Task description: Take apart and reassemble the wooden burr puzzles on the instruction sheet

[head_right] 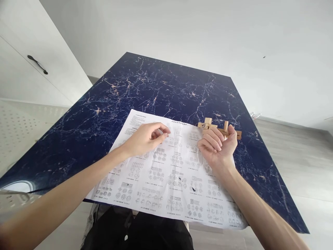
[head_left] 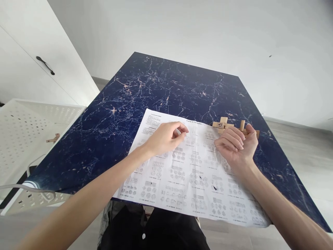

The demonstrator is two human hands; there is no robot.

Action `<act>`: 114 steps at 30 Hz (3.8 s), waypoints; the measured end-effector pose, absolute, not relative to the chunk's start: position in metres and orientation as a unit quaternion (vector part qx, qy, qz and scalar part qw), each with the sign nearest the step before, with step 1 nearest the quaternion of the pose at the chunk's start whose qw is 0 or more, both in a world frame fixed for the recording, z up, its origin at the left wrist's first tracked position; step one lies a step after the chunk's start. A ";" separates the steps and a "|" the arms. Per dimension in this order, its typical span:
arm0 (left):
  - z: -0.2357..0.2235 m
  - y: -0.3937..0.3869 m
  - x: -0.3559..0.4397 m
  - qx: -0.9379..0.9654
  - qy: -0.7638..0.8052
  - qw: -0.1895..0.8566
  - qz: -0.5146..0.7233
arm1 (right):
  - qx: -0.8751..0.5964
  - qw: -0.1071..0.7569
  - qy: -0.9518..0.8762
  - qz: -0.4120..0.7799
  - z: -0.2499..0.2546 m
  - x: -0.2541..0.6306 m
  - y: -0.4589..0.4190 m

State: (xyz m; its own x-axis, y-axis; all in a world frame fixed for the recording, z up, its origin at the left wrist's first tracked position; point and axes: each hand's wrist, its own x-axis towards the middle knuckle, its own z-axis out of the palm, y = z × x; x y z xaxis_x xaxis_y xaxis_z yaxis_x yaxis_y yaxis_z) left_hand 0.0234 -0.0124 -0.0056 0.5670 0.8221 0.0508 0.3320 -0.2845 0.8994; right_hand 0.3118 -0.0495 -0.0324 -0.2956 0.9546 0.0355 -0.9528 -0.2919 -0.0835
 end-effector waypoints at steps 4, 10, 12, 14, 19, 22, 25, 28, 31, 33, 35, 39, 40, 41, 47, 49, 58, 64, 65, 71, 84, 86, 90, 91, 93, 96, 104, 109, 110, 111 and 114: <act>-0.005 -0.013 0.023 0.758 0.378 0.461 0.263 | -0.011 0.600 -0.027 0.800 -0.035 0.315 -0.048; -0.004 -0.013 0.023 0.757 0.373 0.464 0.268 | -0.015 0.613 -0.010 0.790 -0.036 0.319 -0.044; -0.003 -0.014 0.023 0.756 0.374 0.466 0.268 | -0.027 0.615 -0.016 0.788 -0.036 0.320 -0.043; -0.002 -0.014 0.023 0.756 0.376 0.466 0.266 | -0.042 0.619 -0.036 0.783 -0.034 0.319 -0.043; -0.005 -0.013 0.022 0.754 0.373 0.471 0.265 | -0.124 0.632 -0.120 0.756 -0.027 0.312 -0.046; -0.007 -0.012 0.022 0.752 0.371 0.475 0.267 | -0.216 0.635 -0.182 0.719 -0.021 0.305 -0.049; -0.007 -0.012 0.022 0.749 0.374 0.477 0.269 | -0.301 0.639 -0.262 0.658 -0.015 0.295 -0.052; -0.006 -0.013 0.022 0.748 0.377 0.475 0.271 | -0.348 0.624 -0.359 0.600 -0.011 0.286 -0.055; -0.005 -0.014 0.023 0.748 0.381 0.469 0.274 | -0.364 0.566 -0.451 0.586 -0.012 0.278 -0.061; -0.005 -0.014 0.023 0.747 0.382 0.468 0.278 | -0.364 0.502 -0.497 0.607 -0.016 0.274 -0.066; -0.005 -0.014 0.023 0.746 0.375 0.470 0.287 | -0.354 0.426 -0.534 0.638 -0.020 0.272 -0.071; 0.000 -0.014 0.023 0.740 0.352 0.488 0.300 | -0.332 0.270 -0.601 0.675 -0.021 0.270 -0.078; 0.002 -0.015 0.024 0.737 0.347 0.496 0.300 | -0.329 0.237 -0.615 0.676 -0.019 0.269 -0.079; 0.005 -0.016 0.024 0.733 0.342 0.506 0.299 | -0.325 0.209 -0.627 0.677 -0.016 0.269 -0.080; 0.015 -0.024 0.026 0.700 0.279 0.594 0.281 | -0.330 0.120 -0.654 0.670 0.006 0.260 -0.082; 0.013 -0.026 0.027 0.679 0.254 0.636 0.264 | -0.343 0.106 -0.659 0.661 0.014 0.255 -0.084; 0.010 -0.027 0.030 0.655 0.189 0.705 0.193 | -0.367 0.063 -0.668 0.645 0.016 0.251 -0.088; 0.006 -0.023 0.026 0.645 0.196 0.693 0.256 | -0.370 0.125 -0.647 0.654 -0.004 0.254 -0.085; 0.006 -0.023 0.025 0.644 0.202 0.688 0.268 | -0.371 0.156 -0.655 0.640 -0.006 0.253 -0.084; 0.010 -0.018 0.022 0.629 0.250 0.662 0.321 | -0.413 0.269 -0.709 0.504 -0.011 0.251 -0.077; 0.008 -0.017 0.019 0.638 0.265 0.641 0.333 | -0.454 0.290 -0.716 0.445 -0.015 0.246 -0.078; 0.009 -0.017 0.019 0.636 0.267 0.640 0.338 | -0.452 0.295 -0.719 0.437 -0.014 0.245 -0.077; 0.011 -0.018 0.020 0.628 0.267 0.643 0.349 | -0.466 0.328 -0.699 0.433 -0.015 0.244 -0.075; 0.011 -0.018 0.021 0.626 0.269 0.643 0.349 | -0.467 0.331 -0.698 0.431 -0.015 0.244 -0.075; 0.010 -0.018 0.021 0.626 0.278 0.641 0.346 | -0.464 0.329 -0.707 0.421 -0.016 0.243 -0.075; 0.008 -0.018 0.020 0.622 0.289 0.646 0.335 | -0.459 0.315 -0.728 0.400 -0.018 0.242 -0.075; 0.005 -0.021 0.020 0.612 0.276 0.671 0.315 | -0.476 0.293 -0.746 0.361 -0.026 0.241 -0.074; 0.007 -0.022 0.020 0.609 0.269 0.674 0.320 | -0.488 0.291 -0.734 0.371 -0.028 0.240 -0.074; 0.008 -0.022 0.019 0.610 0.269 0.673 0.319 | -0.489 0.296 -0.729 0.378 -0.027 0.240 -0.074; 0.009 -0.022 0.019 0.613 0.271 0.670 0.319 | -0.485 0.305 -0.722 0.387 -0.025 0.240 -0.074; 0.012 -0.023 0.017 0.635 0.296 0.638 0.321 | -0.448 0.357 -0.696 0.434 -0.023 0.244 -0.074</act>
State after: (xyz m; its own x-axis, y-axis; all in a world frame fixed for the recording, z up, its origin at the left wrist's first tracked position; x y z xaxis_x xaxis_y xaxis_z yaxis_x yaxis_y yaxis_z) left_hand 0.0169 -0.0231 0.0121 0.6195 0.7844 0.0303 -0.0340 -0.0117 0.9994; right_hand 0.2441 -0.0745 -0.0229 -0.3435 0.9329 0.1078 0.3141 0.2223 -0.9230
